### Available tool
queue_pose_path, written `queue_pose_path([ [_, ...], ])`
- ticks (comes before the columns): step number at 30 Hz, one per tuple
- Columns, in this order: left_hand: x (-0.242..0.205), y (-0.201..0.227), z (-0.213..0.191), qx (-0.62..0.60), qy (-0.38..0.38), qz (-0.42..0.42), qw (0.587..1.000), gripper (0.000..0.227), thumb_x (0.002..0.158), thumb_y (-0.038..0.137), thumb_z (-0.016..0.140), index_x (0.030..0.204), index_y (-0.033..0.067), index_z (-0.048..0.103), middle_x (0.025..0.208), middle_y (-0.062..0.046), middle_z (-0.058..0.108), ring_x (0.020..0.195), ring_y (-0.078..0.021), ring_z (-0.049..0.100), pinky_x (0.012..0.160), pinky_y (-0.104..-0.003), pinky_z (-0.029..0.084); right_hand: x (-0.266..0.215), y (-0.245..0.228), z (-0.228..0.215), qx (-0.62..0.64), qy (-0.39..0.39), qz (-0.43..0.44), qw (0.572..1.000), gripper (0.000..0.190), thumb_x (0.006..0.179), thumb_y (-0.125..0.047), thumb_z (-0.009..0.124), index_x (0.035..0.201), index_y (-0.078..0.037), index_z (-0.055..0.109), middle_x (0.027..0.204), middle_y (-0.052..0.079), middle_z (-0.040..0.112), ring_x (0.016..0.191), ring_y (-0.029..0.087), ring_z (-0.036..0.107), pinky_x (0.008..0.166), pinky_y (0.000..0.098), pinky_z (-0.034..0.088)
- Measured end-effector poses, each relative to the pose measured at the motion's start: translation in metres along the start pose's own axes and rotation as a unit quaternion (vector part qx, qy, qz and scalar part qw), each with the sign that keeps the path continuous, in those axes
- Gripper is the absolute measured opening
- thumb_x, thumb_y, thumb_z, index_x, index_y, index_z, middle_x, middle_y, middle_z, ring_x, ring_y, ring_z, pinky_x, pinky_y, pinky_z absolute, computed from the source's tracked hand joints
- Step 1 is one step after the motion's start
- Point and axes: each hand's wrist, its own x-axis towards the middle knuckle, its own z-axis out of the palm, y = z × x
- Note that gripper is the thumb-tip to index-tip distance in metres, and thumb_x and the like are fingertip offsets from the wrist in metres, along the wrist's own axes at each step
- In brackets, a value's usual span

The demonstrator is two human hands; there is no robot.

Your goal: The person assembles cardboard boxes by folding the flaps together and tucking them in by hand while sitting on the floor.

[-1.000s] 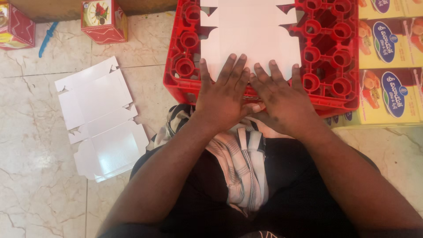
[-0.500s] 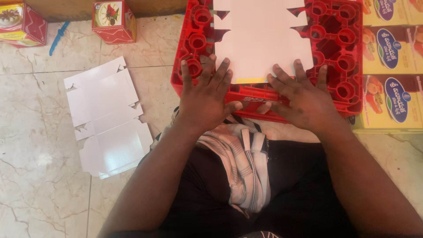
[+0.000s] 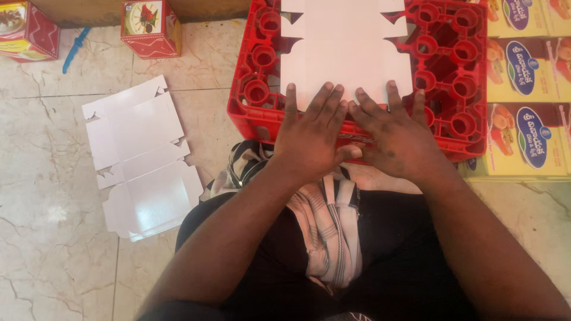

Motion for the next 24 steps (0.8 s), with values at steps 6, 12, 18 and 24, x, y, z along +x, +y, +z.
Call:
queue_pose_path([
  [6,-0.007,-0.015,-0.009,-0.005,-0.024,-0.018,1.0,0.08,0.095,0.076,0.045,0.141,0.0119,0.061,0.158,-0.005,0.047,0.153,-0.0231,0.033,0.118,-0.079,0.004,-0.004,0.013,-0.002,0.039,0.006,-0.005,0.999,0.08,0.084,-0.056,0.065,0.153,-0.021,0.046,0.166,0.001,0.032,0.156,0.037,0.012,0.115,0.0763,-0.002],
  [12,-0.022,-0.039,-0.009,-0.012,0.034,-0.033,0.999,0.062,0.1,0.07,0.046,0.137,0.0253,0.069,0.156,-0.006,0.05,0.152,-0.0294,0.034,0.115,-0.082,0.008,-0.012,0.025,-0.008,0.069,-0.011,0.043,0.997,0.077,0.086,-0.063,0.061,0.151,-0.024,0.049,0.165,-0.001,0.035,0.156,0.036,0.011,0.114,0.075,-0.007],
  [18,-0.025,-0.05,-0.013,-0.008,0.044,-0.041,0.998,0.055,0.096,0.064,0.053,0.131,0.0262,0.072,0.154,-0.006,0.053,0.15,-0.0336,0.032,0.112,-0.082,0.015,-0.019,0.032,-0.009,0.113,0.002,0.069,0.991,0.075,0.087,-0.064,0.061,0.149,-0.025,0.052,0.165,0.0,0.036,0.157,0.036,0.011,0.118,0.071,-0.01],
  [24,-0.03,-0.056,-0.026,-0.002,0.037,-0.05,0.998,0.053,0.094,0.065,0.06,0.121,0.0222,0.075,0.148,-0.005,0.059,0.146,-0.0313,0.043,0.113,-0.078,0.021,-0.015,0.036,-0.006,0.114,0.005,0.067,0.991,0.07,0.087,-0.059,0.062,0.147,-0.023,0.056,0.164,0.0,0.039,0.157,0.035,0.013,0.118,0.0705,-0.009],
])
